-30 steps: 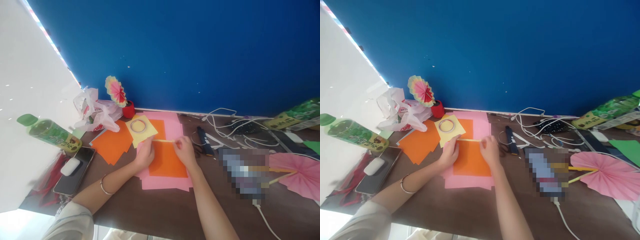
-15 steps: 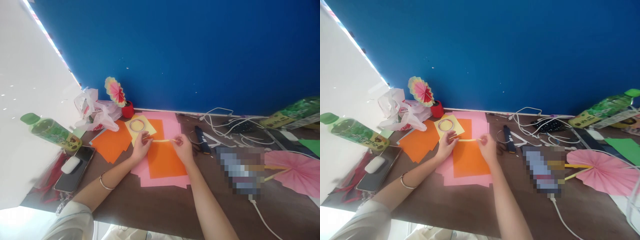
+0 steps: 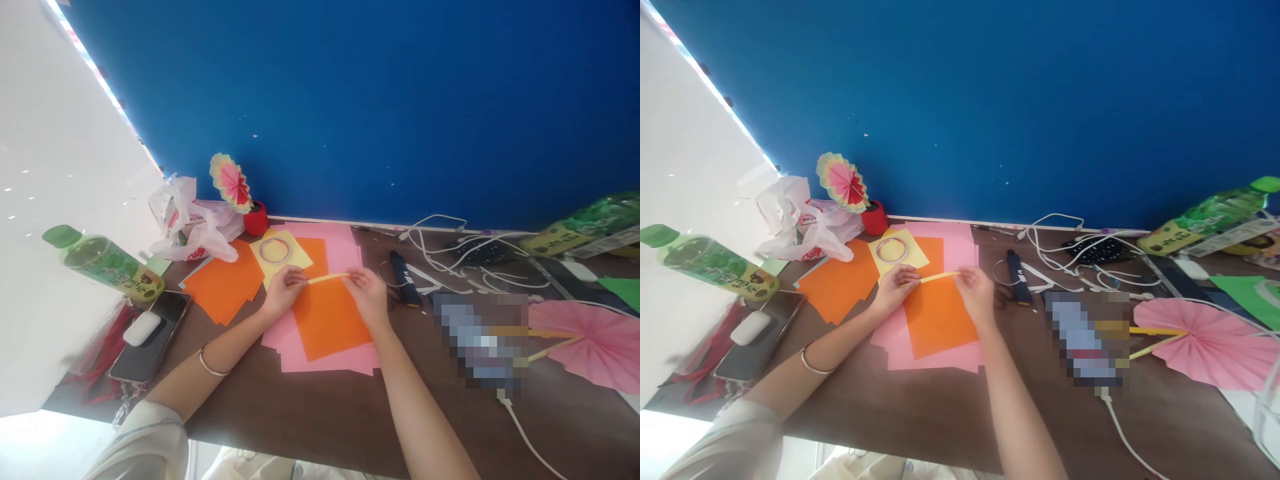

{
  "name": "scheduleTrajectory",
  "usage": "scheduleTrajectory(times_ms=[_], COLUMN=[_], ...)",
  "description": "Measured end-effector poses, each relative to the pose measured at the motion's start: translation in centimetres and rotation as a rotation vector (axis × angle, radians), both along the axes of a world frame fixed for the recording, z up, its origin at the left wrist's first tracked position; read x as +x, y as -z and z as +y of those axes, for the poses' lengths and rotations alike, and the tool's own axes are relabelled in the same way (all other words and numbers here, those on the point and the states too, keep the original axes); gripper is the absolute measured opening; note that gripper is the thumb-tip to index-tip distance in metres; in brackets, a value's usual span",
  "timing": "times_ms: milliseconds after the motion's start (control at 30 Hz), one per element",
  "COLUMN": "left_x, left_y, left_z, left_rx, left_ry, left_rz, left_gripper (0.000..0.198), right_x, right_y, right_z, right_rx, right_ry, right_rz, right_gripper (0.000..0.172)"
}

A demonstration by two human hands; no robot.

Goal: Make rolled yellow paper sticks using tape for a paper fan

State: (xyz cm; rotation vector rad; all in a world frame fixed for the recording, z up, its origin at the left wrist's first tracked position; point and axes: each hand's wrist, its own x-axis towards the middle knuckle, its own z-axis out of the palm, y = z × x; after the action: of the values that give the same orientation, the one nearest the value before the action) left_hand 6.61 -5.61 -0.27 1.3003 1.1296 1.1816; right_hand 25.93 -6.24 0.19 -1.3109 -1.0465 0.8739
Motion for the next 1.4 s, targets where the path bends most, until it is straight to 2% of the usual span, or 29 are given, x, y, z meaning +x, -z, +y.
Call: scheduleTrajectory(times_ms=[200,767,1400], left_x=[-0.07,0.09,0.16], left_y=[0.36,0.04,-0.14], left_z=[0.12,0.03,-0.21], left_rx=[0.017,-0.018,-0.012], left_ry=[0.008,0.021,0.047], left_rz=[0.007,-0.010,0.004], left_gripper=[0.019,0.017,0.024], right_x=[0.08,-0.15,-0.12], right_y=[0.00,0.02,0.36], right_z=[-0.08,-0.18,-0.31], right_rx=[-0.014,0.077,0.084], right_ry=[-0.047,-0.019,-0.004], right_rz=[0.001,-0.022,0.005], right_gripper=[0.030,0.016,0.029])
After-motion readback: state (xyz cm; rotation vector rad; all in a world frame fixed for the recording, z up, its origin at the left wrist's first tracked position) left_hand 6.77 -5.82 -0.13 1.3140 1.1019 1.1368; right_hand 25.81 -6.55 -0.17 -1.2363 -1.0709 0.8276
